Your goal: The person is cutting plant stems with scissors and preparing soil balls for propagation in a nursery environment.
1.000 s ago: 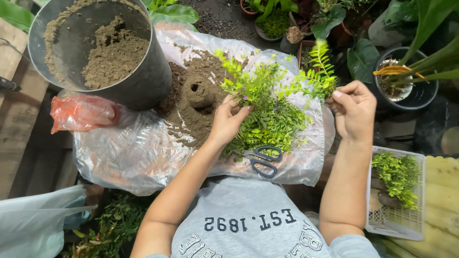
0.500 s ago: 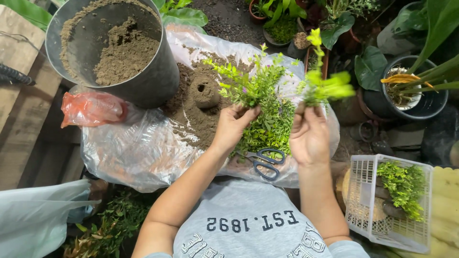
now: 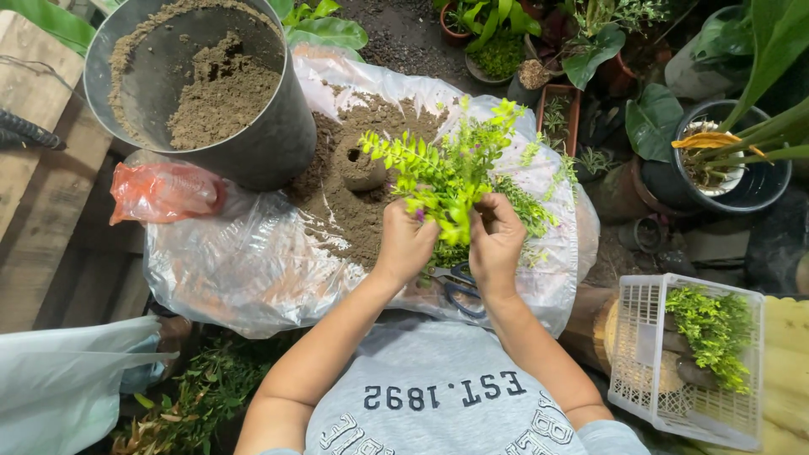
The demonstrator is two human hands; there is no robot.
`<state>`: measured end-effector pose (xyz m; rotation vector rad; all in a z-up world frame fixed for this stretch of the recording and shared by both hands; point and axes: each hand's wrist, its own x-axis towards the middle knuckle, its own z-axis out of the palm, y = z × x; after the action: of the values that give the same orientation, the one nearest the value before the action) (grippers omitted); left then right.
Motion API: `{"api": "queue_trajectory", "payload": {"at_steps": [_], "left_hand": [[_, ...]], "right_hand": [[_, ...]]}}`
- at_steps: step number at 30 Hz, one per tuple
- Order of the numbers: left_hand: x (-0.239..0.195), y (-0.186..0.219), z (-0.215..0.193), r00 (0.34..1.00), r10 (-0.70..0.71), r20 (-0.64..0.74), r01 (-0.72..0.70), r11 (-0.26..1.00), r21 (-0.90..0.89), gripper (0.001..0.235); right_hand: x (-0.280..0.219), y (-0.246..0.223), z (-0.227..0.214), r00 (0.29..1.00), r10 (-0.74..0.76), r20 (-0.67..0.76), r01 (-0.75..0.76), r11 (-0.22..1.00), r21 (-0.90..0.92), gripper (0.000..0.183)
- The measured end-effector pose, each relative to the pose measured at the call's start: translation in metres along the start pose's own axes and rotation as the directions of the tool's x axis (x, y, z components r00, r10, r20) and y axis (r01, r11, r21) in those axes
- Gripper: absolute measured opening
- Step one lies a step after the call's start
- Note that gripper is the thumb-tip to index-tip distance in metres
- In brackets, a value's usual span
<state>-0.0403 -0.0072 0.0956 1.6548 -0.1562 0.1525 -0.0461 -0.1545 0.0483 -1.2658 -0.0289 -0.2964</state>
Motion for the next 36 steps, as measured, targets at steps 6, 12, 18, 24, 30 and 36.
{"api": "queue_trajectory", "payload": {"at_steps": [6, 12, 18, 24, 30, 36], "left_hand": [[-0.001, 0.007, -0.006, 0.946, 0.311, 0.094, -0.324, 0.922, 0.214, 0.014], [-0.009, -0.061, -0.005, 0.937, 0.322, 0.136, -0.335, 0.715, 0.614, 0.007], [-0.010, -0.060, -0.003, 0.996, -0.094, -0.004, 0.094, 0.985, 0.143, 0.006], [0.004, -0.008, -0.014, 0.997, -0.074, 0.011, 0.070, 0.980, 0.188, 0.017], [0.004, 0.011, -0.013, 0.973, 0.229, 0.018, -0.210, 0.858, 0.469, 0.016], [0.003, 0.012, -0.022, 0.980, 0.136, 0.142, -0.184, 0.888, 0.421, 0.018]], "right_hand": [[-0.001, -0.007, -0.002, 0.996, -0.087, 0.024, 0.090, 0.973, -0.213, 0.006], [0.001, -0.022, 0.005, 0.985, -0.122, 0.120, 0.165, 0.861, -0.480, 0.019], [0.007, -0.024, 0.001, 0.987, -0.021, 0.156, 0.088, 0.897, -0.433, 0.020], [0.023, -0.044, -0.002, 0.963, 0.115, 0.242, -0.011, 0.919, -0.394, 0.025], [0.048, -0.047, 0.009, 0.722, 0.660, 0.210, -0.688, 0.717, 0.112, 0.037], [0.061, -0.050, -0.006, 0.812, 0.430, 0.395, -0.270, 0.876, -0.401, 0.027]]}}
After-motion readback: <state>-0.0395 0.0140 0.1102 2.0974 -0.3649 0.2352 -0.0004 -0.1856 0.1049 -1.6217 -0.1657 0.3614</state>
